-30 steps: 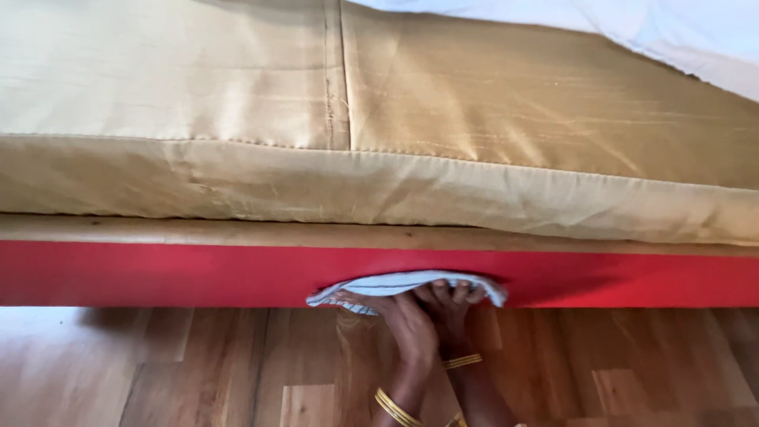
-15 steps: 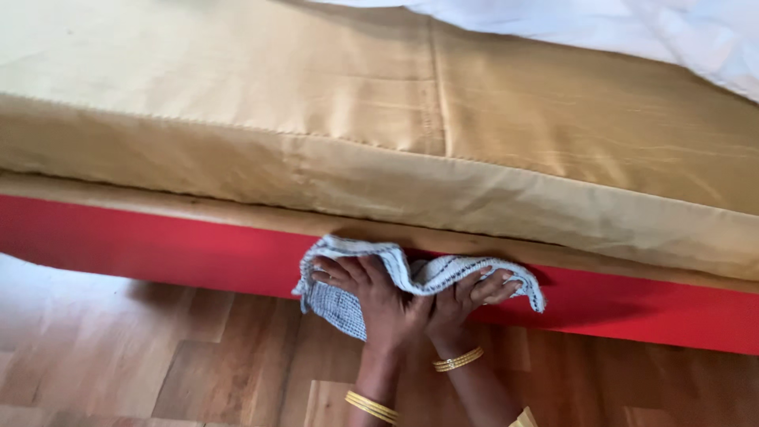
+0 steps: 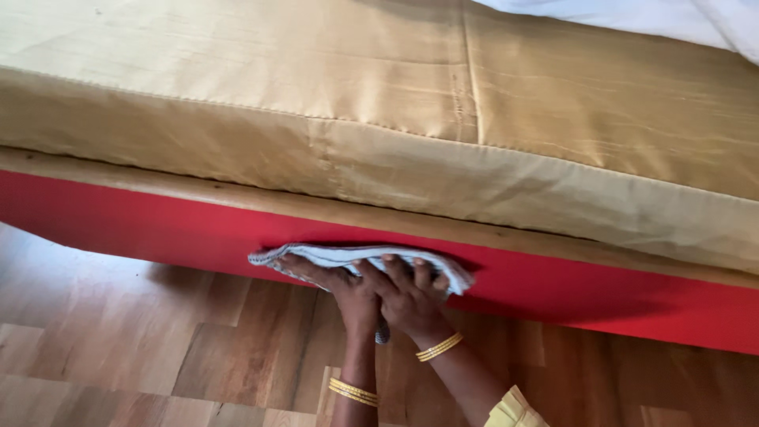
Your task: The person wipes the side of a bed frame using a cloth. They move along the length of the frame, cleaning the teal and red painted surfaces.
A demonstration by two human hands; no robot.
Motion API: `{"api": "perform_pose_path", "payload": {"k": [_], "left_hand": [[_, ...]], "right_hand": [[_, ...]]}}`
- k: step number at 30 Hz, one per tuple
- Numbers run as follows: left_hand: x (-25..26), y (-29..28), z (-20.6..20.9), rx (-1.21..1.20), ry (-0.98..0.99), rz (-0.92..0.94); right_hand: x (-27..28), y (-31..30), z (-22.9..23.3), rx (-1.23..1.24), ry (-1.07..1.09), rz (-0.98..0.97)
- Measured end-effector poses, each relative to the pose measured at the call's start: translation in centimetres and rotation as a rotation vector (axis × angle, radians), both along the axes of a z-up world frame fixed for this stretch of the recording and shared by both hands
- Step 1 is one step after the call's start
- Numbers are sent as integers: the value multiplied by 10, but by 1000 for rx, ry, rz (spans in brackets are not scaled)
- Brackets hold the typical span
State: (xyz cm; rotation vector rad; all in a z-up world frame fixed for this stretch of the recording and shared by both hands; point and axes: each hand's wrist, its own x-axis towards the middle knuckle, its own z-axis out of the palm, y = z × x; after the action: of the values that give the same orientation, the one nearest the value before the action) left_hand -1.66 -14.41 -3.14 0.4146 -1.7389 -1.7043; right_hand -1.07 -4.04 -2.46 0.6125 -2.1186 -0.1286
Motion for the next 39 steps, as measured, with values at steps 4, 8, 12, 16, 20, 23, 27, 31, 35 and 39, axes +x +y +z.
{"api": "perform_pose_path", "payload": {"k": [4,8,12,16,20,23,27,31,35,39], "left_hand": [[1,21,-38,-70,-107,61],[13,46,-69,402,-134,-283],[30,79,-53,319,-495,-428],[30,127,-16,-131,-218,-151],[45,139,32,-95,-89,-283],[55,133,72,-229,-23,-355],[50,100,95,-537,87,-309],[34,57,82,-662,72,-230],[22,34,59,-649,84,-131],[15,16,38,-488,66,-84]], "right_hand": [[9,12,9,0,-192,118],[18,38,-5,-32,-358,205],[25,78,-40,-202,-332,89],[29,131,-59,-232,-374,-169],[29,157,-51,-344,-255,-215],[7,152,-29,-384,-50,-328],[10,116,4,-725,-146,-206],[10,72,23,-471,-112,-253],[3,49,19,-307,-39,-213],[-1,35,0,-242,-46,-175]]}}
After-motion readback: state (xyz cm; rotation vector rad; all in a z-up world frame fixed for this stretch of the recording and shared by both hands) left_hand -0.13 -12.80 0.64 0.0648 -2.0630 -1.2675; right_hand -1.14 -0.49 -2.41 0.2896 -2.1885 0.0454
